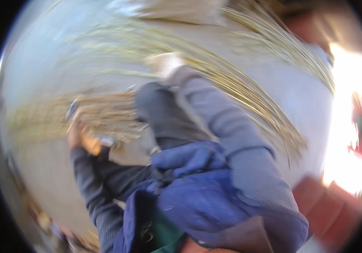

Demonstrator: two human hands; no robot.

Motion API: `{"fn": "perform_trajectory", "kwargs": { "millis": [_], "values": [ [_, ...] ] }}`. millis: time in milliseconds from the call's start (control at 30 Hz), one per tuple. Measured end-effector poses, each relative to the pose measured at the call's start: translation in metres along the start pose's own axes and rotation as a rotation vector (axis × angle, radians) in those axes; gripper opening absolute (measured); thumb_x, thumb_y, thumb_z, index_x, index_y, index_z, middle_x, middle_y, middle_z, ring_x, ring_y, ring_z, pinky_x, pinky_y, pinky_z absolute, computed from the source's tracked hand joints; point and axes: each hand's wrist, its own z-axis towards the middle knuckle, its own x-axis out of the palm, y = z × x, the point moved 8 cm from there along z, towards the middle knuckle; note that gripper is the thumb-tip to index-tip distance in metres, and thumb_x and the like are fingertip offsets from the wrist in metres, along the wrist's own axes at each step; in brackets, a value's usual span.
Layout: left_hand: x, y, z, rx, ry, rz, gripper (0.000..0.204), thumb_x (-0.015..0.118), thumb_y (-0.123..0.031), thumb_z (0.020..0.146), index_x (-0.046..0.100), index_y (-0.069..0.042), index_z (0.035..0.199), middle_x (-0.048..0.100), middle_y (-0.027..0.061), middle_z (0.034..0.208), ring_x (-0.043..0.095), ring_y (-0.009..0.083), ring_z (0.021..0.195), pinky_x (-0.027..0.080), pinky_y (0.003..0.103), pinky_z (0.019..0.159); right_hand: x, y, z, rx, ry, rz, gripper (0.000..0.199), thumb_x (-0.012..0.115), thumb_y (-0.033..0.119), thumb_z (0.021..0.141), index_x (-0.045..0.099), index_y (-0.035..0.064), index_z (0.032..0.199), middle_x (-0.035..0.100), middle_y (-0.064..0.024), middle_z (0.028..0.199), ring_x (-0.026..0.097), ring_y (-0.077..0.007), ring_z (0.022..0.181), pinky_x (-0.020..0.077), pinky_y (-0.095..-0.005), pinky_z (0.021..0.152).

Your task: The person sits cross-legged on the floor and uses pruning shears to trim the ends of thin wooden sticks one by one. They repeatedly pick up a stick, cut it, and place it on a growing pile.

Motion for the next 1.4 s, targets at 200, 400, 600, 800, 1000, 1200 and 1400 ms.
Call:
{"fn": "perform_trajectory", "kwargs": {
  "millis": [200,400,600,800,1000,1200,1400],
  "values": [
    [0.034,-0.053,-0.071,0.007,-0.057,-0.249,0.025,0.077,-0.029,0.101,0.069,-0.007,0.109,0.057,-0.0005,0.077,0.055,0.0081,0.062,0.046,0.023,0.051,-0.057,0.007,0.069,0.165,0.008,0.042,0.027,0.053,0.032,0.104,0.071,0.0132,0.112,0.076,-0.0208,0.099,0.074,-0.0414,0.099,0.0566,-0.0523,0.081],
    [0.003,-0.07,-0.11,0.04,-0.095,-0.406,0.026,0.071,-0.028,0.105,0.065,-0.004,0.113,0.058,0.0016,0.074,0.055,0.0104,0.055,0.047,0.023,0.048,-0.091,-0.009,0.151,0.358,-0.19,-0.152,0.036,0.054,0.04,0.105,0.069,0.0097,0.114,0.075,-0.0235,0.115,0.073,-0.0413,0.108,0.0563,-0.0538,0.091],
    [-0.03,-0.067,-0.135,0.026,-0.141,-0.5,0.024,0.065,-0.025,0.108,0.06,-0.003,0.115,0.058,0.0032,0.075,0.057,0.0125,0.051,0.046,0.025,0.046,0.045,0.055,0.213,0.275,0.168,-0.058,0.045,0.053,0.046,0.104,0.071,0.008,0.12,0.072,-0.0246,0.126,0.069,-0.0413,0.119,0.0529,-0.0507,0.104],
    [-0.038,-0.05,-0.152,-0.078,-0.133,-0.541,0.025,0.065,-0.025,0.107,0.057,-0.002,0.114,0.057,0.0043,0.073,0.056,0.0125,0.05,0.046,0.025,0.045,0.229,0.152,0.197,0.147,0.49,-0.007,0.038,0.059,0.037,0.102,0.073,0.0066,0.121,0.074,-0.022,0.123,0.071,-0.0406,0.118,0.055,-0.048,0.103],
    [-0.041,-0.055,-0.163,-0.214,-0.14,-0.611,0.036,0.071,-0.023,0.103,0.055,-0.001,0.127,0.058,0.0077,0.073,0.058,0.0164,0.05,0.05,0.029,0.047,0.31,0.186,0.211,0.081,0.41,0.009,0.027,0.058,0.03,0.104,0.07,0.0087,0.115,0.077,-0.0188,0.115,0.073,-0.0376,0.113,0.0563,-0.0491,0.096],
    [-0.035,-0.063,-0.154,-0.286,-0.123,-0.61,0.048,0.075,-0.027,0.1,0.051,0.002,0.128,0.054,0.01,0.067,0.055,0.0185,0.046,0.049,0.03,0.042,0.348,0.196,0.234,-0.031,0.397,0.007,0.022,0.065,0.026,0.096,0.074,0.0079,0.103,0.077,-0.02,0.106,0.073,-0.0408,0.104,0.0566,-0.0505,0.092],
    [-0.036,-0.062,-0.154,-0.289,-0.101,-0.593,0.041,0.072,-0.025,0.102,0.05,0.001,0.125,0.056,0.0099,0.071,0.056,0.0183,0.048,0.051,0.03,0.046,0.313,0.186,0.234,-0.16,0.21,-0.026,0.02,0.064,0.024,0.095,0.076,0.0083,0.094,0.076,-0.0197,0.096,0.074,-0.0412,0.094,0.0579,-0.0507,0.086]
  ]
}}
